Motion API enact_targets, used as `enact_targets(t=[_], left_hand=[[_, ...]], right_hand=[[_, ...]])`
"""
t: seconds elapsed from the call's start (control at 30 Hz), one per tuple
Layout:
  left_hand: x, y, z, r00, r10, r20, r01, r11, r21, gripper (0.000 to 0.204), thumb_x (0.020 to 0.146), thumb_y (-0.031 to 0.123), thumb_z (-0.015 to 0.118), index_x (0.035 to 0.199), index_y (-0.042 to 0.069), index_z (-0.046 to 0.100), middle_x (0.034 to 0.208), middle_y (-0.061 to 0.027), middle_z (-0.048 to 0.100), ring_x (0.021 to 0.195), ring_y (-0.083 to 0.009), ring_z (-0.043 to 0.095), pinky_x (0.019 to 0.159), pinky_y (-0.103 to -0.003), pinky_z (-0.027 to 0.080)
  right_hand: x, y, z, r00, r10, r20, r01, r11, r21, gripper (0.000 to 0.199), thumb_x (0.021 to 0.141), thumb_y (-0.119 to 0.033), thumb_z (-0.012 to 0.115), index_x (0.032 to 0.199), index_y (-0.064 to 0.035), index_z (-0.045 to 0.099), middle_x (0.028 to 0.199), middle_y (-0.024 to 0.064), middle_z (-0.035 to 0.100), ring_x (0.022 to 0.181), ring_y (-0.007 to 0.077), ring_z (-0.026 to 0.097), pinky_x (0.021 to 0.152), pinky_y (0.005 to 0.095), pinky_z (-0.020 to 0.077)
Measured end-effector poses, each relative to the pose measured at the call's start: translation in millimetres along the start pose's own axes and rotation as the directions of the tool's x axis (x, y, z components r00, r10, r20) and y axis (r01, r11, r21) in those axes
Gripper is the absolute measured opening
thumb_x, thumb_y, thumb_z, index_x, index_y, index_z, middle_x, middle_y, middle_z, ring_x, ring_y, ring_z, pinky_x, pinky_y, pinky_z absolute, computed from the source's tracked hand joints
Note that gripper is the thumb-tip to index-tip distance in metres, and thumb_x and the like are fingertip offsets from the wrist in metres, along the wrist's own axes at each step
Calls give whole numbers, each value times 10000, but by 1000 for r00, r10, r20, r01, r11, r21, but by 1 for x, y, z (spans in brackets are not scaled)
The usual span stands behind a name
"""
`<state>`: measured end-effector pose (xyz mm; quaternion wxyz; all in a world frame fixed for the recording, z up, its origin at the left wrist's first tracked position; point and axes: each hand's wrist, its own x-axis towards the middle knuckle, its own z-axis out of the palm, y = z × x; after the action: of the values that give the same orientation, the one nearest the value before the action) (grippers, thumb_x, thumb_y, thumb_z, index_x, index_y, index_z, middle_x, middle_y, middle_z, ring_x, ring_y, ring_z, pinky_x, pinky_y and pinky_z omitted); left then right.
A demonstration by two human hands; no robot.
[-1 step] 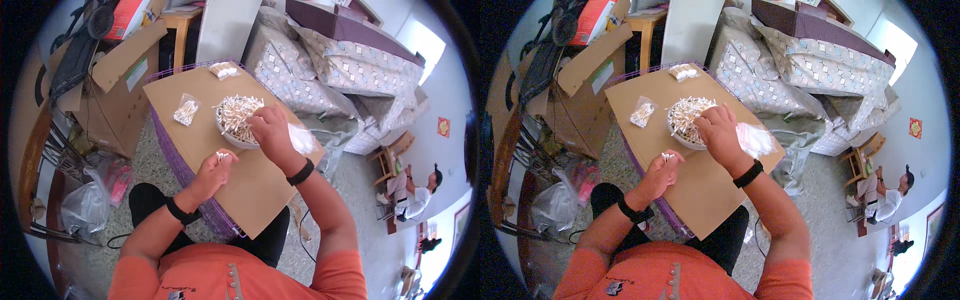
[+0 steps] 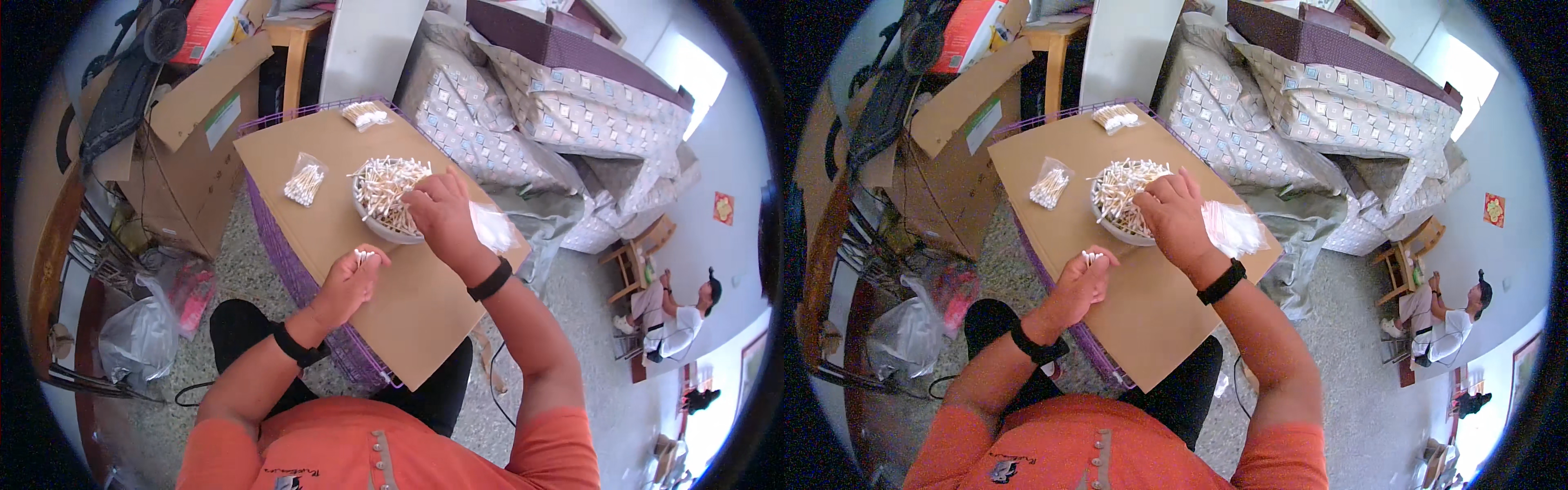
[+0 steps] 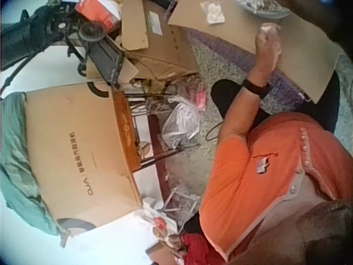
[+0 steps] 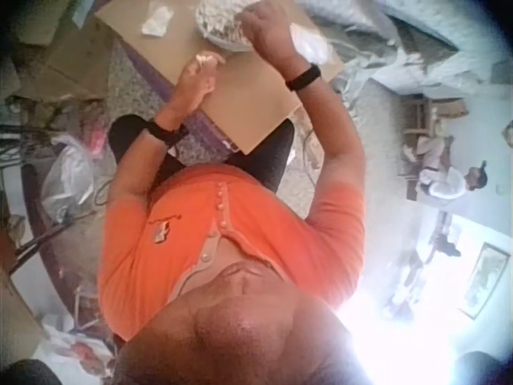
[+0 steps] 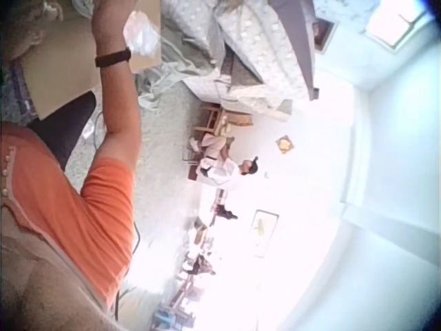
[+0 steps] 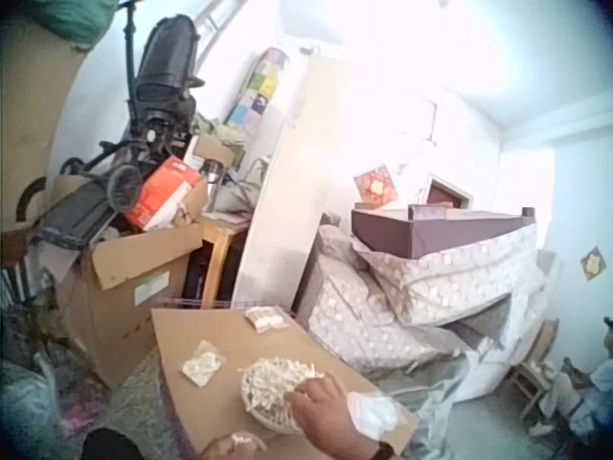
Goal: Packaging cotton swabs into small plastic bags at a table.
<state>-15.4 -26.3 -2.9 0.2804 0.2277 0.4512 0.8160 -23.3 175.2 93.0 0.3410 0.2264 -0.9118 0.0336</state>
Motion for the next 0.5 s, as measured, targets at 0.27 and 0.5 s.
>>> enact_targets(t=[0.27,0.5], left_hand=[[-2,-3,-5,1000,-1,3,2,999,-41,254,1016,315,456,993,76,540,603,61,390,485,-36,336,442,-211,305],[1,-9,-1,994,100,-53,-97,994,55,240,1018,289,450,986,79,561,644,39,453,551,-51,417,523,-232,414]], right_hand=[[4,3,-1,1000,-23,-9,23,999,31,142,762,-116,684,897,-139,645,891,18,587,957,232,555,1048,521,330],[-12,-12,-15,926,370,-75,-286,817,501,96,832,-57,667,911,-100,631,948,44,632,904,207,603,971,396,405]])
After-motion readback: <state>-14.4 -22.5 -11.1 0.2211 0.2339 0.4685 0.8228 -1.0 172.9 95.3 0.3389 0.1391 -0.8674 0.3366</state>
